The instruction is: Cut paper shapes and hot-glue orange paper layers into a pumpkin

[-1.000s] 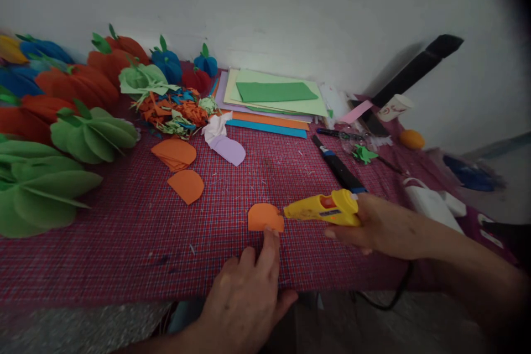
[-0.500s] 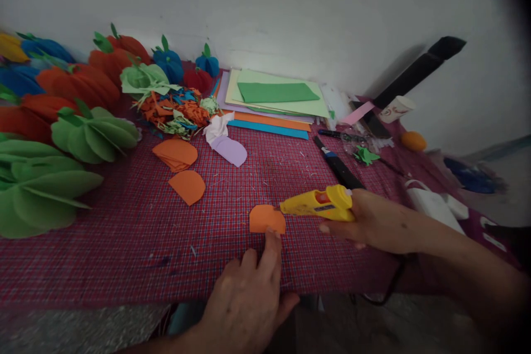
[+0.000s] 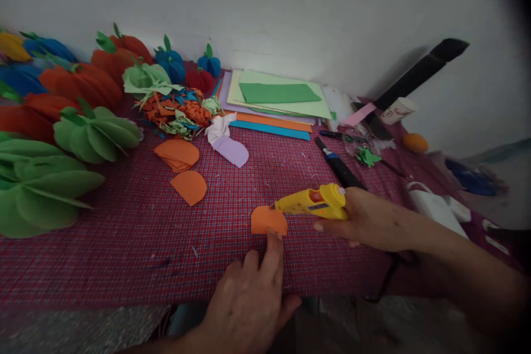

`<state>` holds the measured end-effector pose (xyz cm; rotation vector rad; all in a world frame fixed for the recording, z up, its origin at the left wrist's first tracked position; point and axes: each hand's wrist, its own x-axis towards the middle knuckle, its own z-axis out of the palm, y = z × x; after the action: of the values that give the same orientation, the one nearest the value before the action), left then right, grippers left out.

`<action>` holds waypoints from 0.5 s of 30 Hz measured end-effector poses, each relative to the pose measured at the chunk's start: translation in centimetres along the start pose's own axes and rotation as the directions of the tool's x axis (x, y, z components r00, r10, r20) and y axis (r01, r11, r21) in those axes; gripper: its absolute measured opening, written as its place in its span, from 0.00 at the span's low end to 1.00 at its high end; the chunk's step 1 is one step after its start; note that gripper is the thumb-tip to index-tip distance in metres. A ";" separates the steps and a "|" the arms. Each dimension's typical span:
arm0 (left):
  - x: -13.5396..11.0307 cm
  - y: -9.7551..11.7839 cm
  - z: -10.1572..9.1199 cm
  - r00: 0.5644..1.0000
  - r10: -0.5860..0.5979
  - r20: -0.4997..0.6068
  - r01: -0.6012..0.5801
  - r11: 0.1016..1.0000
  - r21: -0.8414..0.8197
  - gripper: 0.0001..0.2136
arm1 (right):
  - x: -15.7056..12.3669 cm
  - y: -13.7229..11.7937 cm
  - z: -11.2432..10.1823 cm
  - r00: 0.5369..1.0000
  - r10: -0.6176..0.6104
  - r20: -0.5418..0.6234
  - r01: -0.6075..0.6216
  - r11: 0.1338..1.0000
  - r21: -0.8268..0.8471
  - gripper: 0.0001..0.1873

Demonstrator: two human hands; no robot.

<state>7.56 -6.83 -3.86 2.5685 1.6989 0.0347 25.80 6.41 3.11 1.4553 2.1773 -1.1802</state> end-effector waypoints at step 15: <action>0.1 -0.1 0.0 1.000 0.006 0.001 -0.006 1.000 -0.009 0.29 | 0.8 -0.7 0.5 1.000 -0.009 0.029 0.010 1.000 -0.007 0.20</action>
<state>7.52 -6.74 -3.89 2.5666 1.6872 0.0415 24.76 6.41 2.66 1.4180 2.1695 -1.1883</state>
